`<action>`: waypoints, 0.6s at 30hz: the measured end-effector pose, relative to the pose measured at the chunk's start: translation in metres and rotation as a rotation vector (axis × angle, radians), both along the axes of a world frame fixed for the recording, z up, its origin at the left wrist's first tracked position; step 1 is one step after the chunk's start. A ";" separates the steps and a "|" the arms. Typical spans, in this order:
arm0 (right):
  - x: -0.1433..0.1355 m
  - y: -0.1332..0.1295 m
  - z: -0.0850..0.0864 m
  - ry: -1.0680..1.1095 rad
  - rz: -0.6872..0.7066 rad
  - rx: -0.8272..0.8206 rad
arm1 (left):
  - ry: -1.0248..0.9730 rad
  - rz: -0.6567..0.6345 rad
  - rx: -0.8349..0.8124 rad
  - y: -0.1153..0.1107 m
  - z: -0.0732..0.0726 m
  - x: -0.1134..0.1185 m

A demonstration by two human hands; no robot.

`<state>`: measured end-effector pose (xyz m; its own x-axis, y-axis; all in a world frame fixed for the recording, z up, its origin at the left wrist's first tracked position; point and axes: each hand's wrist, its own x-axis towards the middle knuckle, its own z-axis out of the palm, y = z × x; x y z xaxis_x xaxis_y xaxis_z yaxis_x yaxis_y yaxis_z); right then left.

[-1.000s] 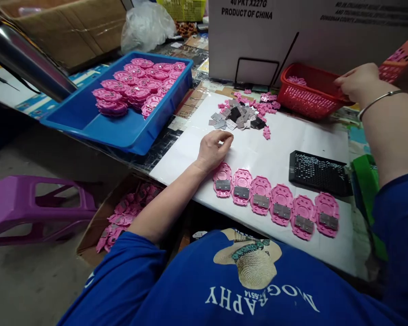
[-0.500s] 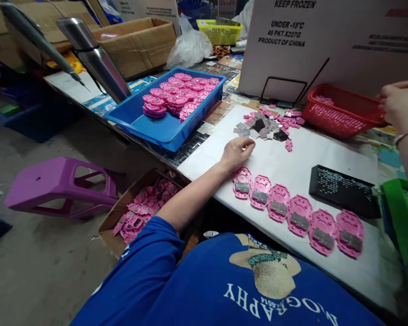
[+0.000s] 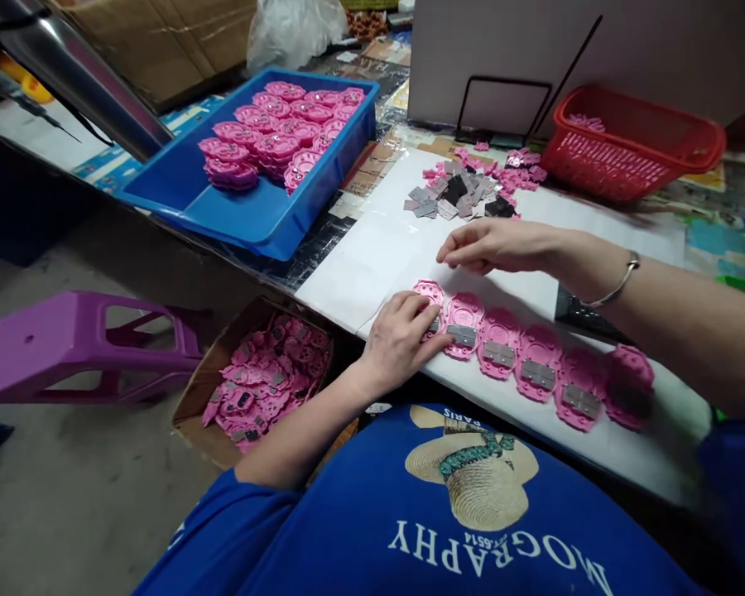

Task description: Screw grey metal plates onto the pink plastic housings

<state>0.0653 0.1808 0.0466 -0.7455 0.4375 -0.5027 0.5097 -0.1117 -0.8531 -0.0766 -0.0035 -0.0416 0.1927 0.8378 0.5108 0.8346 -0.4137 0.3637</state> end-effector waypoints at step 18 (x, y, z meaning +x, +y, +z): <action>-0.031 -0.009 -0.027 -0.247 0.150 0.347 | -0.041 -0.128 -0.051 0.000 -0.002 -0.011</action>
<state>0.0347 0.1723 0.0198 -0.6893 0.5080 -0.5166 0.6918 0.2497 -0.6775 -0.0877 -0.0033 -0.0436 0.2794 0.8329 0.4778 0.7606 -0.4957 0.4193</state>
